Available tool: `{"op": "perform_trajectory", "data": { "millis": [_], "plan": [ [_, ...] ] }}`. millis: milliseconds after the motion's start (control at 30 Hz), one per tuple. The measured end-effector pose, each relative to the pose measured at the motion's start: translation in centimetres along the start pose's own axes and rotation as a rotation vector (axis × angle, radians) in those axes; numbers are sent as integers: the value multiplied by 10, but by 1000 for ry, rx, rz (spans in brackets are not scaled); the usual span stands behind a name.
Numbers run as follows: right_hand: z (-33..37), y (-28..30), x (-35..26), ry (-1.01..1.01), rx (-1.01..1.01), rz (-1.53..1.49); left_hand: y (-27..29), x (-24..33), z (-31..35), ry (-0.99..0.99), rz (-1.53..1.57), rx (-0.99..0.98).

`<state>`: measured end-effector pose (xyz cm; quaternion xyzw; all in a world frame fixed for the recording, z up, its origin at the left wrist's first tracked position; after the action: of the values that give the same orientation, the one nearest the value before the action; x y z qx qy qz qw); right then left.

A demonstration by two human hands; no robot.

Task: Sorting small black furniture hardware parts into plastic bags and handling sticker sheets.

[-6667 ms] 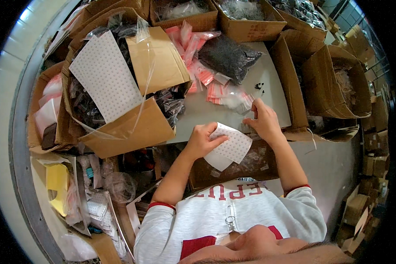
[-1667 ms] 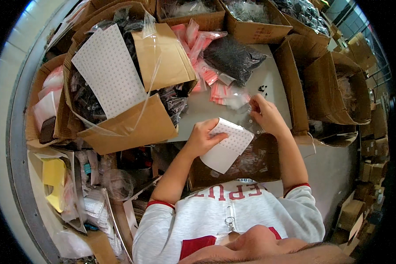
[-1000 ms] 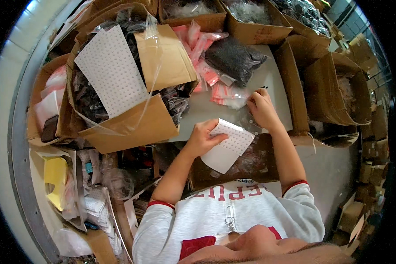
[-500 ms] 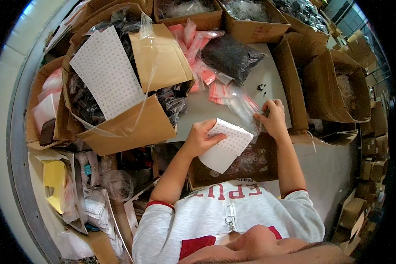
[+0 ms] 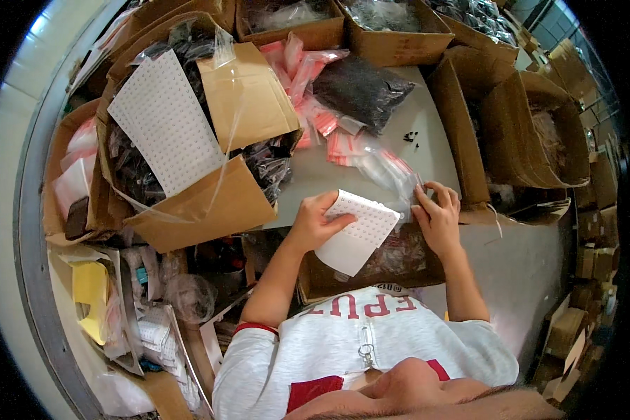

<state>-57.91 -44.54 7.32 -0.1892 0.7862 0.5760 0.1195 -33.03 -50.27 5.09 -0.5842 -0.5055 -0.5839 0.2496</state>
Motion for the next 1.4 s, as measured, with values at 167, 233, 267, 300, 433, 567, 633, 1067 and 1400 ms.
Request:
{"op": "perform_trajectory", "data": {
  "millis": [167,233,267,300,433,567,633,1067,1400],
  "plan": [
    [3,3,-3,17,-21,-130,0,0,0,5,26,-5],
    [-3,3,-7,37,-47,-259,0,-4,1,4,11,-14],
    [-8,2,-11,39,-47,-261,0,-6,2,3,-4,-22],
    [-13,-3,-18,-5,-100,-411,0,-4,1,2,-4,-24],
    [-35,-14,-65,3,-277,-687,1,7,0,-3,-7,-31],
    [-47,-17,-75,-3,-317,-652,1,7,2,-10,-9,-21],
    [-47,-18,-74,-18,-321,-643,1,7,2,-25,-31,-27],
    [-74,-11,-23,-182,-304,-590,-2,4,-1,-25,-59,-40],
    [-69,-8,19,-248,-180,-260,-2,2,0,-14,-14,-37]
  ]
}}
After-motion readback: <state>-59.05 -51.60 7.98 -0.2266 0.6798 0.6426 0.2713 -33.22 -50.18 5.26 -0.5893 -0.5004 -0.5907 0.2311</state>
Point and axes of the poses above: each hand's wrist, its own z-axis away from the middle knuckle, its own y-axis out of the back of the hand, x = y × z, the point moved 6 cm from there along -z, towards the middle knuckle, and after that the axes turned 7 degrees about -z, right-handed, at the moved point
